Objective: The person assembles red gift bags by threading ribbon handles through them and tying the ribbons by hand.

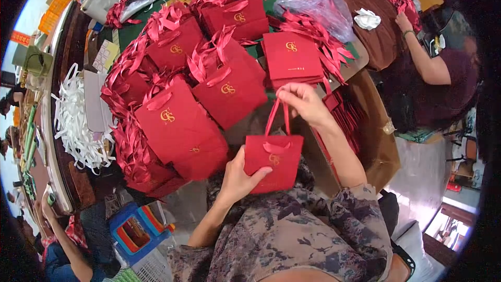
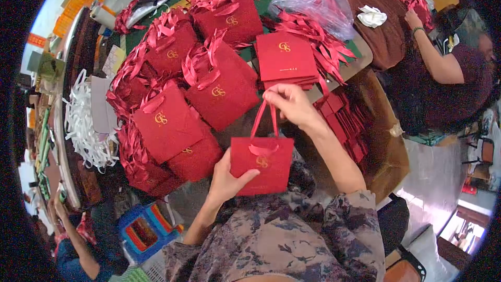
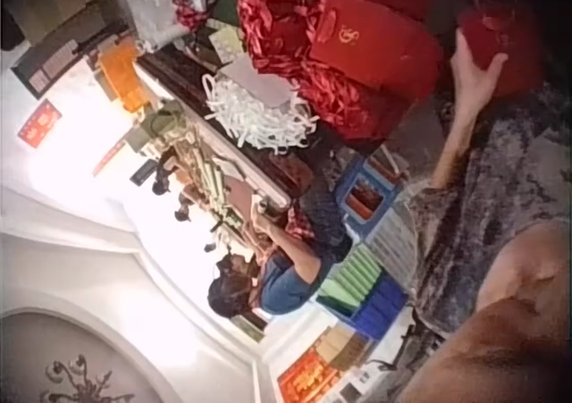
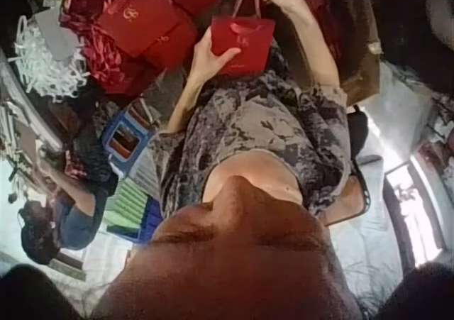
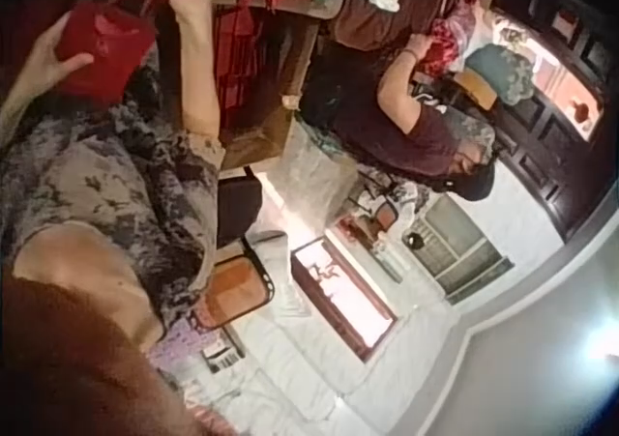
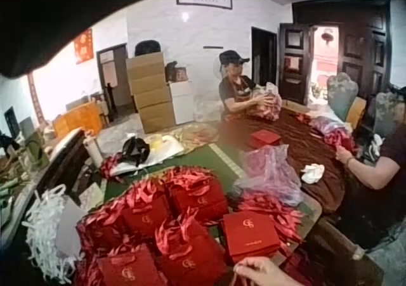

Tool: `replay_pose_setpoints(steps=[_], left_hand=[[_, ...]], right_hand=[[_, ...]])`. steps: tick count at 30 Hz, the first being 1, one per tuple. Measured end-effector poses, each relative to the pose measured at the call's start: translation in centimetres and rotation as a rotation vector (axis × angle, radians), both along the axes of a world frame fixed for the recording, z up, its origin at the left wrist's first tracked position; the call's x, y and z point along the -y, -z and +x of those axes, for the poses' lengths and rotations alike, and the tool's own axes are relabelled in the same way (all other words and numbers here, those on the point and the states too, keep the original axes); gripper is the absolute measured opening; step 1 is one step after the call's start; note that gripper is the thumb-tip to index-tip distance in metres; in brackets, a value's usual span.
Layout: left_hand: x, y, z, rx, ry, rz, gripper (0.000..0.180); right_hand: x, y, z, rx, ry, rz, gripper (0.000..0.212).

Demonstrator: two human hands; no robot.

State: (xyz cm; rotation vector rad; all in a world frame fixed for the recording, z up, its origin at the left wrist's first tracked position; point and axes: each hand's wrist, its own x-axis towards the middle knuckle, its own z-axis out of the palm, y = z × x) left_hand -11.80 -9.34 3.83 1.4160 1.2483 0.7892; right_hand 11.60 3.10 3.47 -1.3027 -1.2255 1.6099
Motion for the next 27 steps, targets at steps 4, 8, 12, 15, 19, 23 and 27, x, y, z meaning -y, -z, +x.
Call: replay_pose_setpoints(steps=[4, 8, 12, 15, 19, 23, 27], left_hand=[[0.6, -0.2, -0.5, 0.068, 0.031, -0.043, 0.059], [-0.1, -0.6, -0.4, 0.077, 0.039, -0.032, 0.056], [0.0, -0.6, -1.3, 0.039, -0.127, -0.011, 0.053], [-0.3, -2.3, -0.3, -0.1, -0.145, 0.074, 0.047], [0.1, -3.7, 1.4, -0.38, -0.085, 0.269, 0.035], [0.4, -5.1, 2.4, -0.354, 0.013, 0.39, 0.05], [-0.5, -4.4, 1.8, -0.198, 0.055, 0.338, 0.061]], right_hand=[[-0.9, 0.6, -0.3, 0.121, -0.006, -0.007, 0.02], [-0.7, 5.0, -0.3, 0.283, 0.071, 0.377, 0.022], [2.5, -1.0, -3.2, 0.547, 0.321, 0.513, 0.026], [5.5, -3.6, -4.3, 0.449, 0.078, 0.498, 0.032], [7.5, -4.4, -6.3, 0.45, -0.052, 0.505, 0.052], [7.4, -5.4, -6.1, 0.415, 0.012, 0.595, 0.048], [7.3, -5.7, -4.3, 0.363, 0.038, 0.548, 0.033]])
